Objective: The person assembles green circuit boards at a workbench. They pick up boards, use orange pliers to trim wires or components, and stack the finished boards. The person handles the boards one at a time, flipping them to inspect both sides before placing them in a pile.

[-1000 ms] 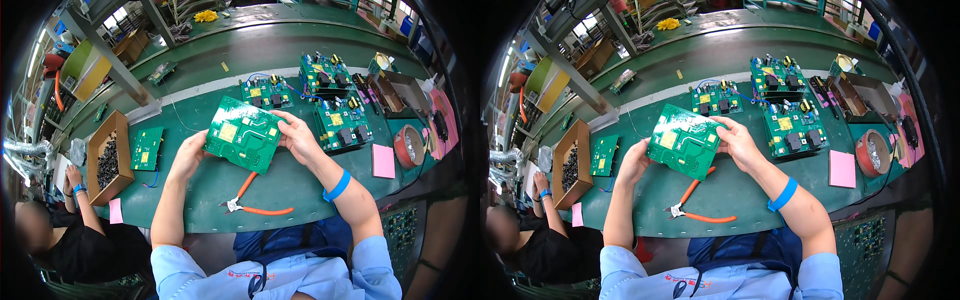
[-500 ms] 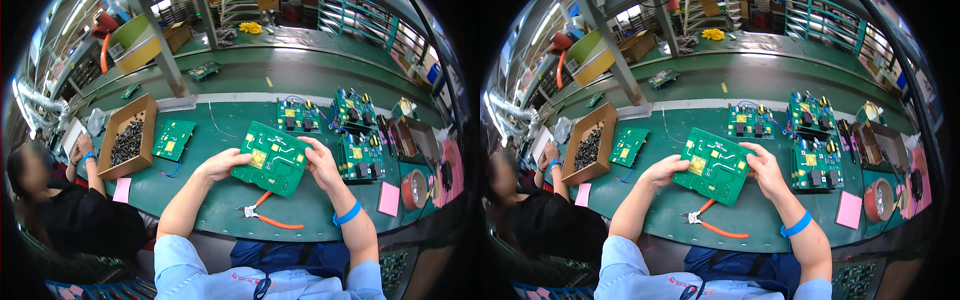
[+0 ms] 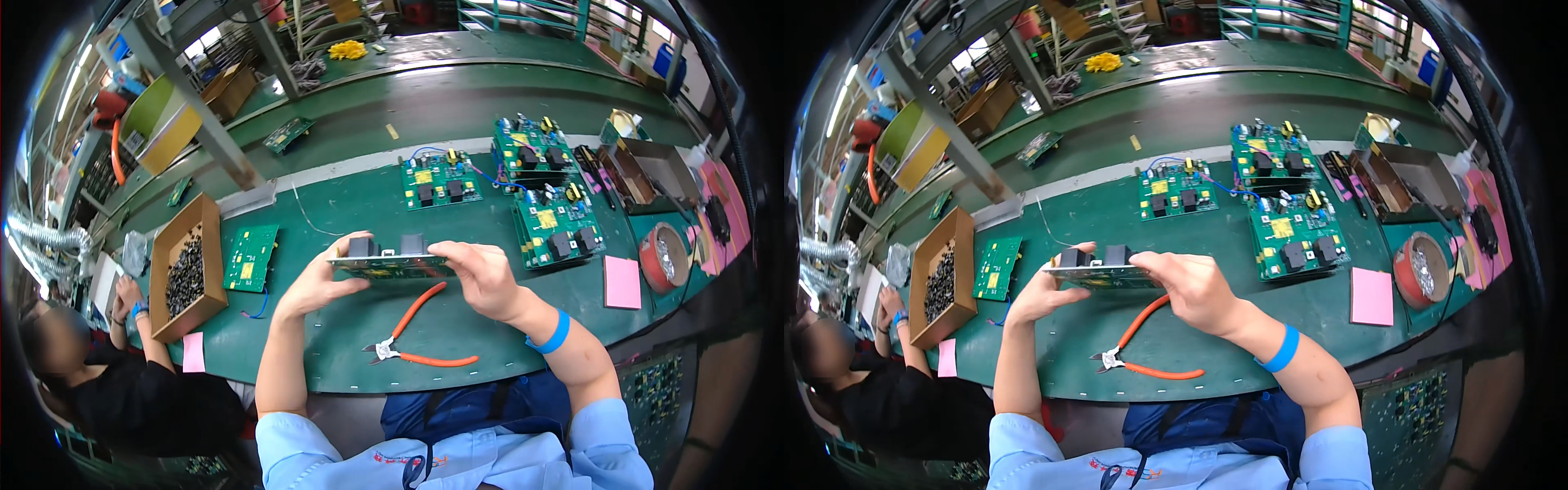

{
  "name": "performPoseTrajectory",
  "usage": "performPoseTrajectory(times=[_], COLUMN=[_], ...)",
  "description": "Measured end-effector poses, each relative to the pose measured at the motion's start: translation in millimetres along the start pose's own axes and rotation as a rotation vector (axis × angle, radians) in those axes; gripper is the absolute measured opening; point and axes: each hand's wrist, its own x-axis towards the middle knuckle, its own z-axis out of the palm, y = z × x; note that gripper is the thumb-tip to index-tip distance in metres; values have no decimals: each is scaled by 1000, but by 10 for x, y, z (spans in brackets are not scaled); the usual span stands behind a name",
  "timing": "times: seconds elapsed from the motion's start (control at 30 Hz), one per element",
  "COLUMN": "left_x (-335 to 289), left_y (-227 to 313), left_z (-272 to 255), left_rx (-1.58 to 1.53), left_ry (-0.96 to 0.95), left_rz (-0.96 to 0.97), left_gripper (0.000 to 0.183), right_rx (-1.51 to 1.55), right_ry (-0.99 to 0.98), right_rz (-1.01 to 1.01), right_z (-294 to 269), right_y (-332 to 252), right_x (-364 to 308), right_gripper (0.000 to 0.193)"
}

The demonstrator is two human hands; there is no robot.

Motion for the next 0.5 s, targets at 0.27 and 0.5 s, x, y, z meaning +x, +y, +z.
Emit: performPoseTrajectory(times=[0.27, 0.5], left_x=[63, 198], left_y=[-273, -332], left_z=[-41, -27], left_rx=[-972, -949], left_ry=[45, 365], left_rz=[-348, -261], left_gripper=[45, 33], right_rx=[-230, -373], right_ry=[93, -132], right_rz=[-406, -366], right_z=[28, 169], right_y=[17, 104], right_x=[-11, -47], right_gripper=[23, 13])
